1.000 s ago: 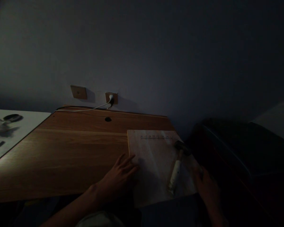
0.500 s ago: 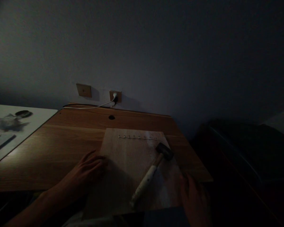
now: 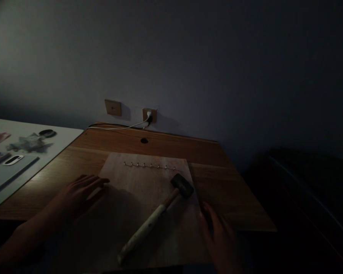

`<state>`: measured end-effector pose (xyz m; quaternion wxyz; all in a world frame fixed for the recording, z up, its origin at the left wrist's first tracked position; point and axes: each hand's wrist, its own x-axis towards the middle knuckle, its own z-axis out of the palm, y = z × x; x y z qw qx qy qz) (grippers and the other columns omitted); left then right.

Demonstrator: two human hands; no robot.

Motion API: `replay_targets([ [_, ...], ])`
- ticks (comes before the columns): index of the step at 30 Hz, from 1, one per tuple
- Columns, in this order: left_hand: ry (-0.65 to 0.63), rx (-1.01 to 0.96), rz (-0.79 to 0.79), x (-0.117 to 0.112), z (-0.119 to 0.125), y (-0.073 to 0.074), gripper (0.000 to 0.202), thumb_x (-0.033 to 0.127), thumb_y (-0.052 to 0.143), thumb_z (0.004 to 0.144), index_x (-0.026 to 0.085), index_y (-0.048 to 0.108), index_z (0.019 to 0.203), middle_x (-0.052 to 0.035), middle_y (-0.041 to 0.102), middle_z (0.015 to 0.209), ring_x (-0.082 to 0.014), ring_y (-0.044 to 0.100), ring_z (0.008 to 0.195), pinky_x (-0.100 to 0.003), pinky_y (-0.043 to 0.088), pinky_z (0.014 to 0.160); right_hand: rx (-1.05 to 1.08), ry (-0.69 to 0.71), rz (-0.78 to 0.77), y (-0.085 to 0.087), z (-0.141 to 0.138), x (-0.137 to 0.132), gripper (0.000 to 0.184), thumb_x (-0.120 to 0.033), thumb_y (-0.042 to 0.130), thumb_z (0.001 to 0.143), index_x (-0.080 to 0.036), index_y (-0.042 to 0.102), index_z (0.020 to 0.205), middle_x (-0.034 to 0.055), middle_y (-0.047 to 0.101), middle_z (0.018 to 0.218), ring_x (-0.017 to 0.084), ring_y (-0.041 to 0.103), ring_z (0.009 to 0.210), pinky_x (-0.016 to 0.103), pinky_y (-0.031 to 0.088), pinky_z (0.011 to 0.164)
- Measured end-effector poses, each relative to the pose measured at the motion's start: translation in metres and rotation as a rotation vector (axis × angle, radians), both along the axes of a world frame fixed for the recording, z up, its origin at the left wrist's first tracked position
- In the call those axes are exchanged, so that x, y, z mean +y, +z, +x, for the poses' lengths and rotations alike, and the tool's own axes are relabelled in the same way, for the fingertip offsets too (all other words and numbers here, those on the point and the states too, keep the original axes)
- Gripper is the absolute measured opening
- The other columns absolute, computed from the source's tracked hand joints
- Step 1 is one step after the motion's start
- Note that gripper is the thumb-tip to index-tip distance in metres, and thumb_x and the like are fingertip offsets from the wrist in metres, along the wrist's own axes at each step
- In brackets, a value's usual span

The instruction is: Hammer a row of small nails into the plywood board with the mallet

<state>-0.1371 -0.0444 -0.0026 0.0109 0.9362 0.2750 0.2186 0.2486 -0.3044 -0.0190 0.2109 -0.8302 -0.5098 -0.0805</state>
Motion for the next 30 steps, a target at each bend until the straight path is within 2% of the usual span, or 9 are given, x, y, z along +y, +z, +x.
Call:
replay_targets([
  [5,0.059,-0.033,-0.127,0.043,0.026,0.005,0.036,0.04,0.043,0.102,0.022,0.068,0.121,-0.0108,0.07,0.119,-0.0248,0.069,0.1,-0.036,0.055,0.087,0.069,0.087,0.084,0.04,-0.003,0.045,0.041,-0.048,0.042,0.1,-0.023,0.069,0.116,0.0124,0.075,0.114,0.03,0.071,0.107,0.044,0.056,0.093],
  [9,-0.06,0.022,-0.231,0.073,0.055,0.015,0.031,0.034,0.05,0.099,0.021,0.067,0.121,-0.0109,0.068,0.121,-0.0246,0.069,0.101,-0.035,0.054,0.086,0.025,0.23,0.06,0.07,0.003,0.096,0.035,-0.039,0.043,0.101,-0.022,0.07,0.116,0.0139,0.075,0.115,0.03,0.071,0.104,0.044,0.053,0.093],
  [11,-0.129,0.057,-0.254,0.083,0.064,0.018,0.029,0.026,0.049,0.098,0.021,0.069,0.118,-0.0104,0.07,0.117,-0.0225,0.069,0.098,-0.032,0.053,0.085,0.012,0.287,-0.077,0.078,0.007,0.122,0.035,-0.035,0.041,0.102,-0.021,0.069,0.119,0.0133,0.074,0.119,0.029,0.069,0.108,0.043,0.052,0.095],
  [13,-0.169,0.086,-0.256,0.087,0.068,0.02,0.031,0.018,0.047,0.096,0.021,0.07,0.116,-0.0099,0.071,0.112,-0.0209,0.069,0.095,-0.03,0.051,0.083,-0.009,0.302,-0.226,0.081,0.011,0.146,0.033,-0.033,0.043,0.102,-0.02,0.07,0.117,0.0134,0.075,0.118,0.027,0.07,0.107,0.039,0.051,0.093],
  [18,-0.197,0.067,-0.266,0.088,0.068,0.021,0.028,0.014,0.045,0.096,0.019,0.073,0.098,-0.0085,0.07,0.095,-0.0187,0.066,0.084,-0.028,0.047,0.076,-0.005,0.295,-0.372,0.071,0.016,0.19,0.029,-0.035,0.052,0.099,-0.017,0.074,0.09,0.0155,0.078,0.097,0.027,0.072,0.095,0.035,0.049,0.083],
  [21,-0.19,0.049,-0.281,0.088,0.069,0.024,0.023,0.018,0.049,0.097,0.019,0.071,0.09,-0.007,0.067,0.09,-0.0172,0.064,0.079,-0.026,0.045,0.073,0.036,0.285,-0.411,0.061,0.016,0.203,0.028,-0.036,0.06,0.095,-0.018,0.071,0.077,0.015,0.077,0.089,0.027,0.072,0.092,0.034,0.048,0.08],
  [25,-0.16,-0.049,-0.314,0.089,0.077,0.027,0.016,0.026,0.055,0.095,0.019,0.066,0.087,-0.0049,0.065,0.087,-0.0157,0.06,0.073,-0.026,0.042,0.068,0.168,0.31,-0.373,0.057,0.016,0.211,0.02,-0.026,0.066,0.087,-0.02,0.066,0.067,0.011,0.075,0.081,0.025,0.07,0.086,0.032,0.046,0.077],
  [27,-0.14,-0.201,-0.434,0.09,0.082,0.025,0.019,0.034,0.059,0.093,0.018,0.064,0.085,-0.0039,0.064,0.082,-0.0151,0.058,0.071,-0.025,0.042,0.067,0.269,0.336,-0.307,0.06,0.016,0.212,0.017,-0.021,0.067,0.081,-0.021,0.064,0.064,0.0082,0.073,0.075,0.023,0.069,0.081,0.032,0.046,0.076],
  [30,-0.11,-0.511,-0.845,0.091,0.088,0.019,0.028,0.043,0.058,0.09,0.016,0.062,0.084,-0.0027,0.061,0.074,-0.0142,0.057,0.066,-0.025,0.044,0.062,0.469,0.372,-0.158,0.068,0.016,0.209,0.01,-0.025,0.069,0.075,-0.021,0.065,0.068,0.0043,0.067,0.068,0.021,0.065,0.072,0.031,0.045,0.07],
])
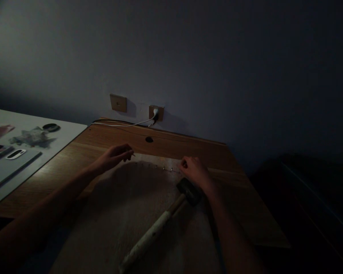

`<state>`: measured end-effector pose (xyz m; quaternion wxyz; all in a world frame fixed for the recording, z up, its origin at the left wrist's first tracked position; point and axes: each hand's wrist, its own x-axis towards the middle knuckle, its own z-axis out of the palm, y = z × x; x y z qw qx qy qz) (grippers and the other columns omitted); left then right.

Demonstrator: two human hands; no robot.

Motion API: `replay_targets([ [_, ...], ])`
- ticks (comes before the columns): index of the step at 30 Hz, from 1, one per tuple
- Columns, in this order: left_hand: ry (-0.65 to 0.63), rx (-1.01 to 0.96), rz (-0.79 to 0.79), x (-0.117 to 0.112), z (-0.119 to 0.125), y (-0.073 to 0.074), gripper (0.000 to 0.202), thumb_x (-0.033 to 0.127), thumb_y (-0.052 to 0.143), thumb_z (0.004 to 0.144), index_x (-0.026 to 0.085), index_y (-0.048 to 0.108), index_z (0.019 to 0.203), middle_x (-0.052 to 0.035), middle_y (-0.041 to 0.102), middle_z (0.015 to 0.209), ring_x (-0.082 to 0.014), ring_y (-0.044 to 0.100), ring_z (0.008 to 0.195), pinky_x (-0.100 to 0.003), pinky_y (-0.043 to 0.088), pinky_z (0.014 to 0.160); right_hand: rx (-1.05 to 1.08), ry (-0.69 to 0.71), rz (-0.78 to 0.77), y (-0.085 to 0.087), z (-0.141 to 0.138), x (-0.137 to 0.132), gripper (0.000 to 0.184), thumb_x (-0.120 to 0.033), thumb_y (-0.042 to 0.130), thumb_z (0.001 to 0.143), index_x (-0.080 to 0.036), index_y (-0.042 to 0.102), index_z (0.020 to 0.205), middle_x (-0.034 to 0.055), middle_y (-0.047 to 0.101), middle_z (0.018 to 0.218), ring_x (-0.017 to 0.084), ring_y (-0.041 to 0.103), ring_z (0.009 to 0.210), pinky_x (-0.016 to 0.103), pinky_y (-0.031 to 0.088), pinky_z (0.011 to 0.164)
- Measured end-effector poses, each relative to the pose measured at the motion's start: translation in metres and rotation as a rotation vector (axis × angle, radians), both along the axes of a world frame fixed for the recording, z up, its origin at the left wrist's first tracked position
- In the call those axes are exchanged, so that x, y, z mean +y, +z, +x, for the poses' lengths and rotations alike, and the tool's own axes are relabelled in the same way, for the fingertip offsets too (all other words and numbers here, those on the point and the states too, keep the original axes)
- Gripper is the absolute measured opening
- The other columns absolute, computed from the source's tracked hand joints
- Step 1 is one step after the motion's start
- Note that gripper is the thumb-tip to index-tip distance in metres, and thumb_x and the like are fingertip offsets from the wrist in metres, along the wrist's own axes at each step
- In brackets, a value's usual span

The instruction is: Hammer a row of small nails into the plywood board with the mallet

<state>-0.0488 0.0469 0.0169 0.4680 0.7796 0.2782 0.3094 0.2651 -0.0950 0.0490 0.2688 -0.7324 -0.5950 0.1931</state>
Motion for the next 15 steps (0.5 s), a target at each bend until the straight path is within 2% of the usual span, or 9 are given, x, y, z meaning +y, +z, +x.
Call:
replay_targets([
  [2,0.022,-0.172,-0.335,0.001,0.002,-0.005,0.027,0.043,0.056,0.088,0.017,0.059,0.082,-0.0026,0.059,0.073,-0.014,0.057,0.066,-0.025,0.046,0.061,0.19,-0.024,0.083,0.005,0.0,-0.004,0.014,-0.036,0.066,0.078,-0.022,0.064,0.075,0.0025,0.065,0.068,0.019,0.062,0.066,0.03,0.045,0.062],
  [4,0.048,-0.268,-0.567,0.002,0.003,-0.009,0.021,0.038,0.054,0.085,0.017,0.056,0.08,-0.0036,0.059,0.075,-0.014,0.058,0.068,-0.026,0.049,0.064,0.39,-0.049,0.169,0.008,-0.001,-0.01,0.023,-0.046,0.058,0.082,-0.023,0.06,0.081,0.002,0.065,0.072,0.018,0.061,0.064,0.028,0.046,0.056],
  [7,0.059,-0.244,-0.663,0.004,0.003,-0.013,0.018,0.034,0.055,0.083,0.017,0.056,0.077,-0.0053,0.06,0.076,-0.0135,0.058,0.068,-0.025,0.05,0.063,0.614,-0.069,0.279,0.009,-0.002,-0.015,0.027,-0.052,0.052,0.082,-0.026,0.054,0.081,0.0019,0.063,0.076,0.017,0.062,0.068,0.026,0.046,0.052],
  [9,0.07,-0.199,-0.609,0.005,0.003,-0.015,0.022,0.037,0.055,0.083,0.017,0.055,0.075,-0.0035,0.057,0.072,-0.0119,0.054,0.061,-0.023,0.045,0.055,0.677,-0.075,0.309,0.008,-0.005,-0.015,0.029,-0.054,0.052,0.081,-0.026,0.052,0.077,0.0008,0.058,0.071,0.017,0.059,0.065,0.025,0.043,0.048],
  [11,0.068,-0.102,-0.451,0.002,0.003,-0.015,0.027,0.043,0.056,0.084,0.017,0.056,0.076,-0.0003,0.052,0.066,-0.0107,0.048,0.055,-0.021,0.037,0.05,0.671,-0.077,0.296,0.006,-0.007,-0.013,0.031,-0.055,0.05,0.083,-0.026,0.052,0.076,-0.0015,0.051,0.065,0.015,0.051,0.056,0.024,0.037,0.043],
  [13,0.071,0.071,-0.167,-0.003,0.003,-0.014,0.029,0.046,0.058,0.083,0.017,0.062,0.083,0.0017,0.051,0.063,-0.0112,0.046,0.054,-0.022,0.033,0.05,0.607,-0.08,0.257,0.002,-0.01,-0.01,0.033,-0.056,0.049,0.086,-0.025,0.056,0.079,-0.0045,0.045,0.061,0.013,0.04,0.048,0.024,0.028,0.039],
  [15,0.091,0.276,0.134,-0.011,0.004,-0.014,0.028,0.042,0.062,0.083,0.018,0.067,0.095,0.0017,0.054,0.063,-0.0136,0.05,0.057,-0.023,0.036,0.054,0.488,-0.077,0.203,-0.001,-0.011,-0.007,0.032,-0.055,0.054,0.086,-0.023,0.06,0.083,-0.0055,0.047,0.059,0.012,0.038,0.046,0.023,0.027,0.04],
])
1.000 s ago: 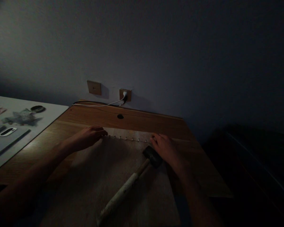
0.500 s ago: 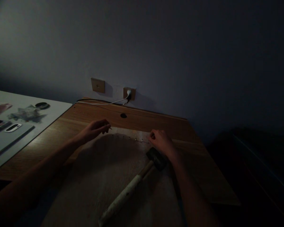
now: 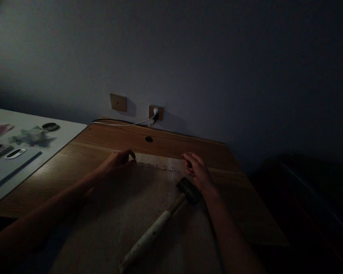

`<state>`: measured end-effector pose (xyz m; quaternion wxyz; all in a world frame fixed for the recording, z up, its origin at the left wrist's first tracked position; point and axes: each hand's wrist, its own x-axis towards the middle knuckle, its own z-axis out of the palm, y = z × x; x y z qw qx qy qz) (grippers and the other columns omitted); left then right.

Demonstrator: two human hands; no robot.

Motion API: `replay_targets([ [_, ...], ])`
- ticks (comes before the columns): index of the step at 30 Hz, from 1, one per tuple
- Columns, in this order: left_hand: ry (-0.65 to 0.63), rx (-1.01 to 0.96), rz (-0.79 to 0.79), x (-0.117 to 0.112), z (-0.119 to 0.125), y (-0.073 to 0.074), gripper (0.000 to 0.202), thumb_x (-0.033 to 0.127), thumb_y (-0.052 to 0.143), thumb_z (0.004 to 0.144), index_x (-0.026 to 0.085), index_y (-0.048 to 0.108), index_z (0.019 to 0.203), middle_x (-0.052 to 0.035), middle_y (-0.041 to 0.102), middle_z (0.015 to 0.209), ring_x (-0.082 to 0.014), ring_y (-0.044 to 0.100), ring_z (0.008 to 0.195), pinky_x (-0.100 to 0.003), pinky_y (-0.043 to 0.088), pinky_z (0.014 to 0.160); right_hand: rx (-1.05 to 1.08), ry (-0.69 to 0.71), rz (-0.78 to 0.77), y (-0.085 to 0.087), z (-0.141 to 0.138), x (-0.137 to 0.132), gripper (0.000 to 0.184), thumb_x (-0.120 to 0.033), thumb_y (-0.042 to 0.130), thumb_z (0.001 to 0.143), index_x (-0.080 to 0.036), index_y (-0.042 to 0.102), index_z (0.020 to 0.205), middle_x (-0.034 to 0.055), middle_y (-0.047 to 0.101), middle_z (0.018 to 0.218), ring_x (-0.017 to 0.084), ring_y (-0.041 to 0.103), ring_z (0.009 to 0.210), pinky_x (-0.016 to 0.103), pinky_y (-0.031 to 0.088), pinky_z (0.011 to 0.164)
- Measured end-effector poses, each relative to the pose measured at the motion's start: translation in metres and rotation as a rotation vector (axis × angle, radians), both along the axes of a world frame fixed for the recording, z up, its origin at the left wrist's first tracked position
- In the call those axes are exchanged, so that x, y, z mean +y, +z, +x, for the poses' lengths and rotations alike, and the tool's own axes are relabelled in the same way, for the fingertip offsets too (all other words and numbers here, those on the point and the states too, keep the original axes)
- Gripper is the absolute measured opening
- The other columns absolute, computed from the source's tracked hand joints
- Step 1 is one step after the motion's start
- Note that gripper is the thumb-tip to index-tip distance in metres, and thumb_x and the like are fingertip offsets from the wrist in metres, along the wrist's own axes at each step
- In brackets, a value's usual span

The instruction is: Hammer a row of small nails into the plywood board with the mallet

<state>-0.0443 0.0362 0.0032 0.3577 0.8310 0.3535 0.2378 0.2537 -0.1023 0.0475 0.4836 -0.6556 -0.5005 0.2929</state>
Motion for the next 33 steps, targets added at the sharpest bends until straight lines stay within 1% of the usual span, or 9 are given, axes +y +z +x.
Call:
replay_targets([
  [3,-0.015,0.236,0.226,-0.009,0.003,0.0,0.03,0.033,0.06,0.084,0.021,0.071,0.109,-0.0024,0.065,0.071,-0.0182,0.06,0.066,-0.026,0.043,0.064,-0.247,0.013,-0.102,-0.004,0.0,0.004,0.021,-0.044,0.067,0.08,-0.023,0.065,0.079,-0.0029,0.057,0.06,0.014,0.05,0.054,0.025,0.037,0.051],
  [9,-0.101,0.308,0.28,-0.01,0.003,-0.003,0.03,0.026,0.053,0.089,0.021,0.072,0.113,-0.0102,0.076,0.094,-0.0231,0.07,0.08,-0.029,0.049,0.073,-0.589,0.104,-0.258,-0.005,-0.009,0.014,0.018,-0.034,0.07,0.083,-0.023,0.066,0.069,0.0043,0.069,0.068,0.022,0.064,0.073,0.03,0.043,0.07],
  [13,-0.16,0.298,0.345,-0.006,0.0,-0.003,0.026,0.025,0.05,0.092,0.02,0.07,0.108,-0.0115,0.075,0.098,-0.0233,0.069,0.079,-0.03,0.048,0.073,-0.609,0.151,-0.275,-0.004,-0.017,0.017,0.014,-0.021,0.07,0.08,-0.023,0.064,0.068,0.0047,0.069,0.071,0.023,0.065,0.079,0.03,0.042,0.076],
  [17,-0.124,0.289,0.376,-0.006,0.002,-0.001,0.02,0.031,0.051,0.092,0.019,0.068,0.095,-0.0097,0.072,0.089,-0.0208,0.063,0.071,-0.03,0.043,0.068,-0.474,0.166,-0.206,0.0,-0.021,0.017,0.008,-0.019,0.067,0.077,-0.023,0.063,0.07,-0.001,0.058,0.06,0.019,0.056,0.065,0.03,0.039,0.068],
  [21,0.042,0.034,0.164,-0.007,0.009,0.005,0.019,0.037,0.054,0.086,0.019,0.059,0.081,-0.0007,0.055,0.064,-0.0146,0.049,0.058,-0.026,0.035,0.06,-0.179,0.148,-0.092,0.013,-0.026,0.011,0.013,-0.038,0.054,0.082,-0.025,0.054,0.077,-0.0046,0.048,0.06,0.014,0.041,0.05,0.027,0.034,0.051],
  [24,0.11,-0.345,-0.306,-0.004,0.013,0.01,0.023,0.042,0.048,0.082,0.02,0.05,0.076,0.0033,0.042,0.06,-0.0111,0.039,0.052,-0.023,0.029,0.051,0.05,0.145,-0.02,0.027,-0.031,0.003,0.021,-0.045,0.035,0.086,-0.028,0.043,0.077,-0.0071,0.035,0.06,0.013,0.025,0.043,0.025,0.027,0.041],
  [28,0.11,-0.595,-0.796,0.0,0.016,0.009,0.022,0.043,0.048,0.074,0.021,0.045,0.076,0.0039,0.039,0.062,-0.0099,0.035,0.049,-0.021,0.024,0.045,0.191,0.148,0.01,0.033,-0.037,-0.002,0.026,-0.051,0.037,0.085,-0.028,0.039,0.072,-0.0074,0.03,0.062,0.012,0.022,0.043,0.024,0.023,0.037],
  [30,0.119,-0.538,-0.786,0.0,0.016,0.007,0.025,0.044,0.052,0.075,0.021,0.045,0.074,0.0038,0.041,0.062,-0.0094,0.036,0.049,-0.021,0.025,0.046,0.17,0.142,-0.021,0.027,-0.038,0.0,0.031,-0.055,0.042,0.085,-0.027,0.043,0.071,-0.008,0.032,0.06,0.011,0.022,0.042,0.024,0.021,0.036],
  [33,0.043,-0.311,-0.492,-0.002,0.015,0.004,0.031,0.048,0.057,0.08,0.019,0.05,0.071,0.0039,0.043,0.06,-0.0096,0.039,0.051,-0.021,0.028,0.049,0.003,0.116,-0.099,0.012,-0.038,0.007,0.032,-0.054,0.053,0.085,-0.025,0.054,0.072,-0.0082,0.037,0.055,0.01,0.028,0.041,0.023,0.023,0.04],
])
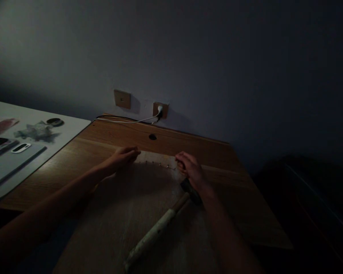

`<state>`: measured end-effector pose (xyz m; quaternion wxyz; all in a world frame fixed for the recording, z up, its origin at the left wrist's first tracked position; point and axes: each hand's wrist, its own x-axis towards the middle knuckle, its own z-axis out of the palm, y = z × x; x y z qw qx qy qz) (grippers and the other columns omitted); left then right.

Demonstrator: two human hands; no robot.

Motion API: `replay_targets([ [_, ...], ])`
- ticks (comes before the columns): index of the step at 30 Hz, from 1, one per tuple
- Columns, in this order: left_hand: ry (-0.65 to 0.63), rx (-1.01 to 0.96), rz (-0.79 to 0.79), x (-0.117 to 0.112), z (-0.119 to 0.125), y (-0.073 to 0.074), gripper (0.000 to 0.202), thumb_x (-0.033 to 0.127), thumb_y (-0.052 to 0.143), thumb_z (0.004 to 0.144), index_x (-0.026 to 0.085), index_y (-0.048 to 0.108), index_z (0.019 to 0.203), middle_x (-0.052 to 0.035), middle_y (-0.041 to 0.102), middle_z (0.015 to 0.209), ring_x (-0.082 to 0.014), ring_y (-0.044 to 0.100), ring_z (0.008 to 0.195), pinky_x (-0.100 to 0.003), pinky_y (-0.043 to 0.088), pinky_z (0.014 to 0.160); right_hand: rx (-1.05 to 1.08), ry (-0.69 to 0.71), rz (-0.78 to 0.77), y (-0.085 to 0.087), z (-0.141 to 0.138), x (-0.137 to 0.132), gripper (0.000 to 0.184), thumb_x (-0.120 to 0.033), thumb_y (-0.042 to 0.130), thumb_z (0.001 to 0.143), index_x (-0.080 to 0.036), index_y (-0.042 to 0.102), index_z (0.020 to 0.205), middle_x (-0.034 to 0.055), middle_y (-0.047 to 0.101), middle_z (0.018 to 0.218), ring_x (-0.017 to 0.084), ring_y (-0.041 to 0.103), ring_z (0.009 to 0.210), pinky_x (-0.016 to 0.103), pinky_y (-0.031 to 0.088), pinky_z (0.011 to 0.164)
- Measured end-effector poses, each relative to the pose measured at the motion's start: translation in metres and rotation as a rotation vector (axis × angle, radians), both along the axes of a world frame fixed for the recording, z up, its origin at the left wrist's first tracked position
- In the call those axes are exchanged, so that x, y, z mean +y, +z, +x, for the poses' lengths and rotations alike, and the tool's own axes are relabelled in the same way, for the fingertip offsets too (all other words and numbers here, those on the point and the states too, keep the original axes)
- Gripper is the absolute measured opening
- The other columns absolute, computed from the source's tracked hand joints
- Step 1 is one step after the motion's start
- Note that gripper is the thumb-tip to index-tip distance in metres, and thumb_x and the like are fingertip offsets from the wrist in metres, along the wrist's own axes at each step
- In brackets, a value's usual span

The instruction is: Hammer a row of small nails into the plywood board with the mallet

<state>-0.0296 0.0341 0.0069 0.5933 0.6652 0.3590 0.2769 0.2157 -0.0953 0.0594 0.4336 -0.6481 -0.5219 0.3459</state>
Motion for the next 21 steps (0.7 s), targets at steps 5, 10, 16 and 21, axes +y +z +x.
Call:
replay_targets([
  [5,-0.165,0.405,0.582,-0.004,0.001,0.002,0.022,0.037,0.061,0.086,0.02,0.069,0.099,0.0012,0.057,0.066,-0.0144,0.053,0.06,-0.023,0.033,0.058,-0.442,-0.019,-0.08,-0.017,0.0,0.011,0.009,-0.031,0.069,0.08,-0.023,0.065,0.077,-0.0035,0.051,0.055,0.017,0.051,0.059,0.028,0.034,0.06],
  [10,-0.286,0.611,0.793,-0.004,0.006,0.01,0.023,0.028,0.055,0.092,0.023,0.072,0.107,-0.0041,0.068,0.075,-0.0193,0.063,0.07,-0.026,0.038,0.064,-0.677,0.042,-0.135,-0.017,-0.008,0.012,0.009,-0.029,0.067,0.086,-0.022,0.068,0.081,0.0077,0.069,0.078,0.027,0.065,0.086,0.032,0.039,0.075],
  [16,-0.332,0.689,0.914,-0.005,0.012,0.017,0.017,0.023,0.055,0.091,0.021,0.071,0.098,-0.0103,0.072,0.087,-0.0249,0.067,0.076,-0.03,0.043,0.068,-0.588,0.086,-0.079,-0.012,-0.013,0.016,0.006,-0.017,0.066,0.079,-0.022,0.066,0.077,0.0027,0.065,0.071,0.021,0.063,0.078,0.03,0.039,0.072],
  [21,-0.287,0.731,0.888,-0.005,0.02,0.018,0.016,0.027,0.056,0.092,0.019,0.07,0.088,-0.012,0.07,0.082,-0.0267,0.068,0.078,-0.033,0.046,0.072,-0.217,0.043,0.063,-0.001,-0.016,0.012,0.013,-0.037,0.055,0.081,-0.025,0.054,0.077,-0.0068,0.041,0.055,0.014,0.038,0.048,0.027,0.032,0.051],
])
